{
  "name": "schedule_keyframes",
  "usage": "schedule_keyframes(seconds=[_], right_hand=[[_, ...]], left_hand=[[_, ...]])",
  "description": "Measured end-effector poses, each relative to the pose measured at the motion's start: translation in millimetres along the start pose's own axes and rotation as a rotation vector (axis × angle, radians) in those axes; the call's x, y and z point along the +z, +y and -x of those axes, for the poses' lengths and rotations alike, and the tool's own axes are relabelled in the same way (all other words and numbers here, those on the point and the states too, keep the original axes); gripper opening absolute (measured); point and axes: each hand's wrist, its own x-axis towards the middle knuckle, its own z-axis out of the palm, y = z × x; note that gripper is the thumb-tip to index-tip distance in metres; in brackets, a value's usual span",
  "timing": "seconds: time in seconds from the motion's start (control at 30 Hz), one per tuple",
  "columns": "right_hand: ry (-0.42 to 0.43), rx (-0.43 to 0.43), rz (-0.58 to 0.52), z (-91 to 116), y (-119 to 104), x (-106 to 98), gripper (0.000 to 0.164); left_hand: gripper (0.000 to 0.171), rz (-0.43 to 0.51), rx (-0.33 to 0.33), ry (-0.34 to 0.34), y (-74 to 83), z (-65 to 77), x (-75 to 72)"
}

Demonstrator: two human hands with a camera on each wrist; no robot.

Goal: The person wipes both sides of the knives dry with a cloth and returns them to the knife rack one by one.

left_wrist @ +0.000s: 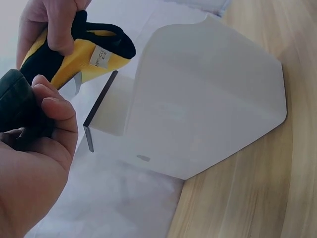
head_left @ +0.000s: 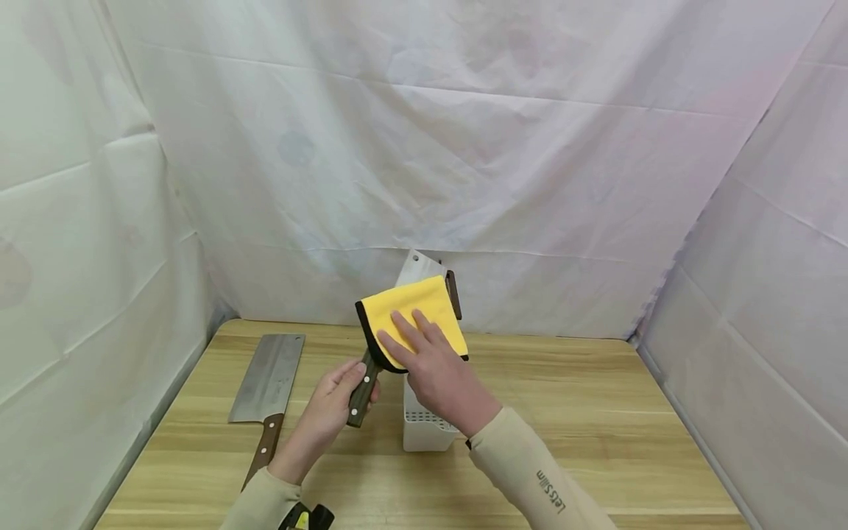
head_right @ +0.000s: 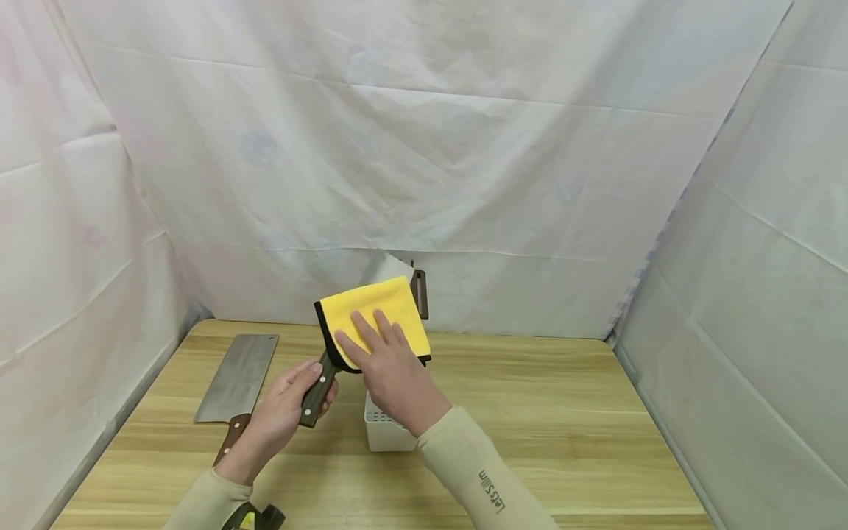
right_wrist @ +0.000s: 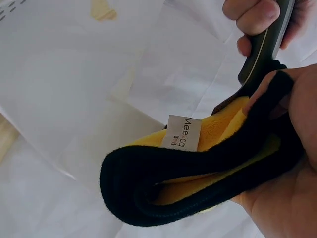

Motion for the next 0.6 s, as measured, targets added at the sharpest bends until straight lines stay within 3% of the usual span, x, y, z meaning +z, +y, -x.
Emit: schedule_keyframes(seconds=[0.27, 0.6], right_hand=[[0.032, -0.010, -0.025, -1.3, 13.1, -0.6, 0.071], [-0.006, 0.023, -0.046, -3.2, 23.8, -3.4, 0.075]], left_hand=[[0.046, 0.001, 0.010, -0.008, -2.7, -0.7, 0.6], [0.048, 0.013, -0.001, -0.035, -3.1, 0.7, 0.6]])
